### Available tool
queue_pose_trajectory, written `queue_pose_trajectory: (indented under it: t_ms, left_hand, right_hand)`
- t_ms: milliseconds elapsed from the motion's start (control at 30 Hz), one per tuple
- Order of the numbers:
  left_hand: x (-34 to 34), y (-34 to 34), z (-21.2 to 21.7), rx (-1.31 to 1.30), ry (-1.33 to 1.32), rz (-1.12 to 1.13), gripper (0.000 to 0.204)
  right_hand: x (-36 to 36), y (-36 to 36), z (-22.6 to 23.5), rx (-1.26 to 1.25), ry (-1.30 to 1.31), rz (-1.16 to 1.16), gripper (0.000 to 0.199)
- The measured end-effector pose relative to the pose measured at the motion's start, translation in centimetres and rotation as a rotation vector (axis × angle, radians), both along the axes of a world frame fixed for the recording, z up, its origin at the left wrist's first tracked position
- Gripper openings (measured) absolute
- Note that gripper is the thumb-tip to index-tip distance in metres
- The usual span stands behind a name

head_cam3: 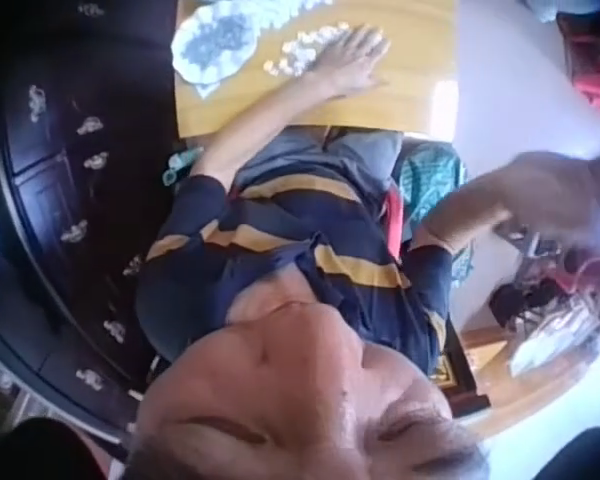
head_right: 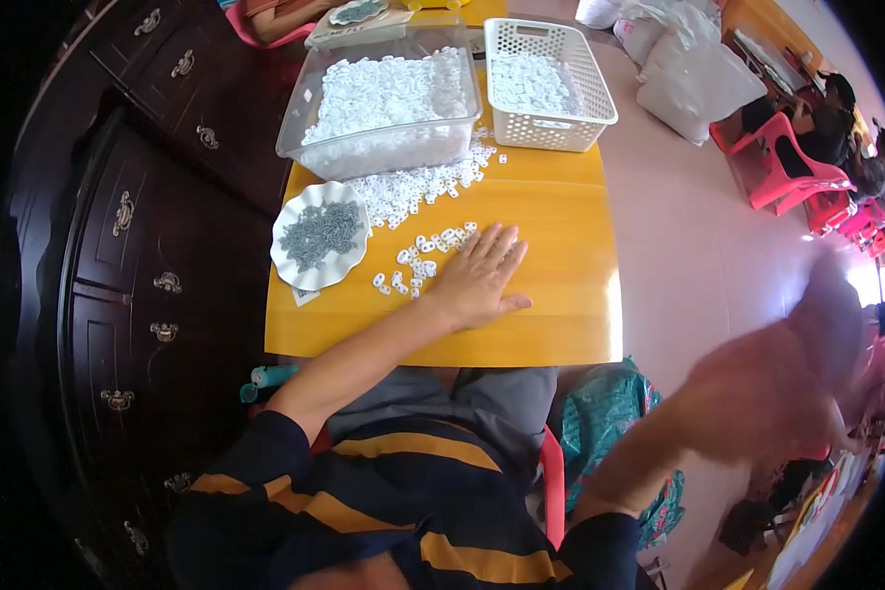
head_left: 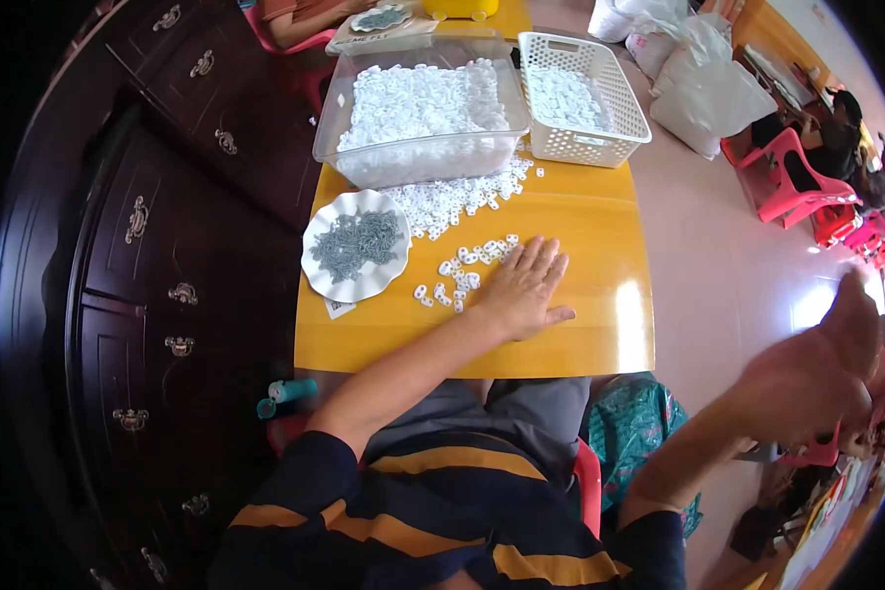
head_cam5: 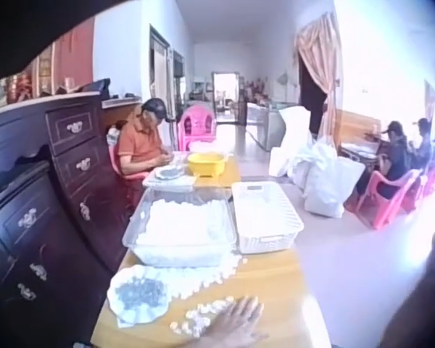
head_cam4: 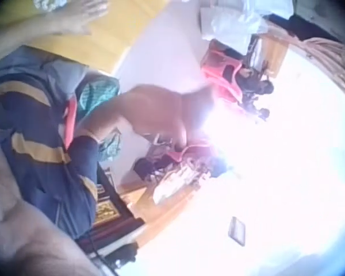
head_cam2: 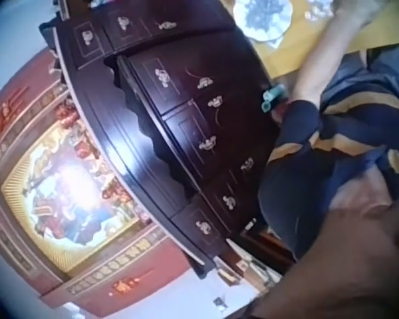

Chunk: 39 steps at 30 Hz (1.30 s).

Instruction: Assembling small white plastic components manually at a workbench.

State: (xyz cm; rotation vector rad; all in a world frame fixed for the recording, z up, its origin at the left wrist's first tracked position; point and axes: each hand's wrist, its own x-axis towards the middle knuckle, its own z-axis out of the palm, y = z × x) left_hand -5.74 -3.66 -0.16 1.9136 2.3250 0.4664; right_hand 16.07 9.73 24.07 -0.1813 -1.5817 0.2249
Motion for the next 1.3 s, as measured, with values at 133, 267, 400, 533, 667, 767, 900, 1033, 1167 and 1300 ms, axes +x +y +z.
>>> queue_pose_trajectory:
  t_ms: [133,267,400,533,667,767,900,1033,1167,1300]
  left_hand:
    - [1.0,-2.1,-0.6,0.023,0.063,-0.024,0.090]
    - [2.1,-4.2,-1.1,0.048,0.020,-0.096,0.087]
    - [2.1,-6.1,0.0,0.043,-0.048,-0.103,0.081]
    - [-0.3,-9.2,1.6,0.259,-0.075,0.101,0.063]
    - [-3.2,-11.7,2.9,0.163,-0.033,0.329,0.056]
    - [-3.4,-12.7,2.8,0.137,-0.038,0.329,0.056]
    - [-2.3,-12.8,2.3,0.066,-0.002,0.292,0.054]
    - [-1.6,-12.7,2.2,0.076,-0.010,0.290,0.054]
    - [-1.5,-13.4,2.3,0.094,-0.031,0.321,0.053]
    - [-2.2,-14.8,2.7,0.119,-0.040,0.380,0.052]
  right_hand:
    - [-3.5,-0.9,-10.7,-0.513,-0.036,0.187,0.042]
    - [-5.7,-3.9,-16.6,-0.722,-0.430,0.078,0.032]
    - [-7.4,-5.6,-21.1,-0.746,-0.589,0.174,0.027]
    - [-8.7,-7.3,-22.3,-0.680,-0.700,0.197,0.027]
    - [-9.7,-8.2,-22.6,-0.584,-0.865,0.202,0.034]
    - [-10.6,-8.5,-23.2,-0.516,-0.872,0.185,0.035]
    - [-11.6,-8.7,-23.4,-0.435,-0.899,0.178,0.035]
    - [-12.2,-8.1,-23.7,-0.391,-0.879,0.173,0.037]
    - [-14.1,-7.2,-22.5,-0.329,-0.896,0.229,0.039]
    - [-16.7,-7.6,-22.0,-0.203,-1.024,0.249,0.041]
